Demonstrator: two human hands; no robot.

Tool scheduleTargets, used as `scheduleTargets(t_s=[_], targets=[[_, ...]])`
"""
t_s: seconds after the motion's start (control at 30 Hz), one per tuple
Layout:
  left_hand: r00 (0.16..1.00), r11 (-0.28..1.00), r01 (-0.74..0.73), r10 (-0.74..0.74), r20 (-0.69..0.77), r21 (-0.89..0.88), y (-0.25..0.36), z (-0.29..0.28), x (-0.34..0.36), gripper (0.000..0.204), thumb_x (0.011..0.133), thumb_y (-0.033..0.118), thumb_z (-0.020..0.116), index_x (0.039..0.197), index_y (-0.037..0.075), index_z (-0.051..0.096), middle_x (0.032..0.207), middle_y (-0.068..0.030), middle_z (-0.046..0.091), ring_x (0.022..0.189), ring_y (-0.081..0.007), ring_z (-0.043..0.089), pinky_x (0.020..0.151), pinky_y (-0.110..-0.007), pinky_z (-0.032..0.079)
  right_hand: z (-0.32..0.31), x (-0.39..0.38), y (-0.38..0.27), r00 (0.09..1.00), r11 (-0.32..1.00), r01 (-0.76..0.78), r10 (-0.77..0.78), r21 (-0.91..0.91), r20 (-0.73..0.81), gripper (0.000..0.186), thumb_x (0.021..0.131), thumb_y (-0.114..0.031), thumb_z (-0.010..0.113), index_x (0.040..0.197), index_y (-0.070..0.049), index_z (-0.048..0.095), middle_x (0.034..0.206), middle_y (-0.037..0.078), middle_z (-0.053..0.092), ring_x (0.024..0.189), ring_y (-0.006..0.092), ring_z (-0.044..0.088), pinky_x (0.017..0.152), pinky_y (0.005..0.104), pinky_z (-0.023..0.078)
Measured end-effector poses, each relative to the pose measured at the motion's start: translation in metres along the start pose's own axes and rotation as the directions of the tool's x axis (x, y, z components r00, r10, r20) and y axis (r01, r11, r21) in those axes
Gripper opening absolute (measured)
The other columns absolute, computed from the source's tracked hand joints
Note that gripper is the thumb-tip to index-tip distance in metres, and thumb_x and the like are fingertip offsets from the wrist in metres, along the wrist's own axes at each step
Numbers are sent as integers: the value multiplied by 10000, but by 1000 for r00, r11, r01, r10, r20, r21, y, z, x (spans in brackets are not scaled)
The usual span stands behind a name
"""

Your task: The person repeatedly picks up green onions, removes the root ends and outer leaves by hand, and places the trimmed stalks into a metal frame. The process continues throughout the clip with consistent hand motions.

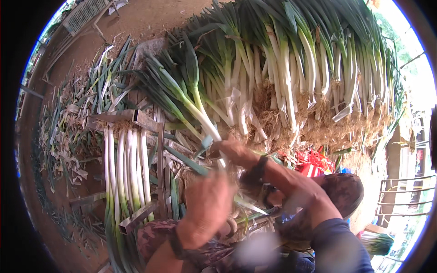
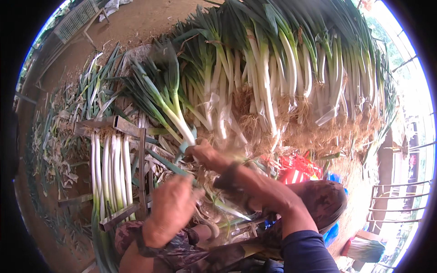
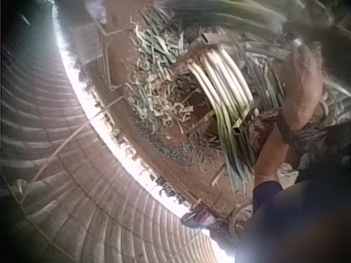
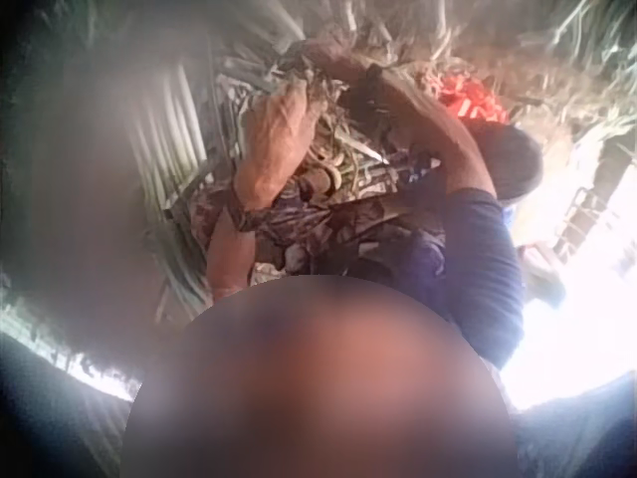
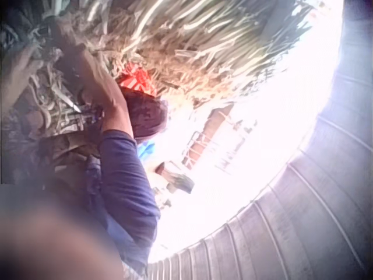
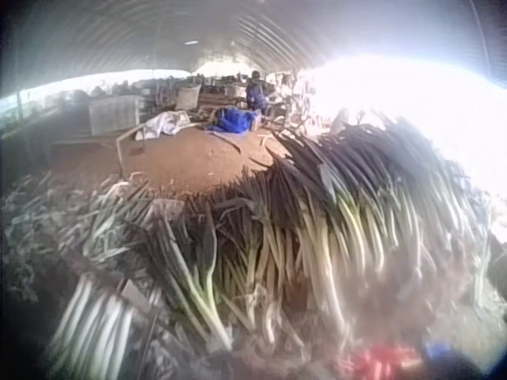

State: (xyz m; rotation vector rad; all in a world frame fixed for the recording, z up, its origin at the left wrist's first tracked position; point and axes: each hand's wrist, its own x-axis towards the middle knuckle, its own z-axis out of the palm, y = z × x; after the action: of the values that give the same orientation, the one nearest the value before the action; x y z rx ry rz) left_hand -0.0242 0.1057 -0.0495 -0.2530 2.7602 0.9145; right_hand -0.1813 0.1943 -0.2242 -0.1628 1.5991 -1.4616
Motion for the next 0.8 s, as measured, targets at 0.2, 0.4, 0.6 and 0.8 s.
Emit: scheduleTargets(t_s=[0.2,0.4,0.6,0.8], targets=[[845,916,306,-387,-368,-261,-28,-20,10,724,970,469,693,1417,-70,512,1241,-249,677,1118,-330,689,928,-445,577,65,-85,-44,997,987,-55,46,151,67,391,882,-134,718,1184,70,578,765,76,621,591,115,570,487,274,460],[885,321,227,-463,57,-919,-42,-16,12,368,877,192,742,1106,-82,654,967,-147,699,811,-211,666,698,-337,551,48,-115,-95,815,1000,-28,26,-5,579,506,953,-387,722,1204,40,620,898,71,686,672,134,606,604,257,500],[851,16,307,-451,267,-952,-53,1,8,523,846,75,654,1297,-87,444,893,-159,664,700,-254,733,580,-360,652,-40,12,-39,982,972,73,-109,-223,-154,578,999,-476,607,1248,45,638,1054,196,746,895,278,723,757,406,569],[801,-14,423,-461,381,-906,-45,22,8,499,862,59,658,1297,-88,464,871,-142,664,674,-223,708,550,-349,616,-59,130,2,855,723,-192,-208,-663,-475,518,941,-411,650,1183,47,648,1149,277,709,1082,425,687,913,499,542]])
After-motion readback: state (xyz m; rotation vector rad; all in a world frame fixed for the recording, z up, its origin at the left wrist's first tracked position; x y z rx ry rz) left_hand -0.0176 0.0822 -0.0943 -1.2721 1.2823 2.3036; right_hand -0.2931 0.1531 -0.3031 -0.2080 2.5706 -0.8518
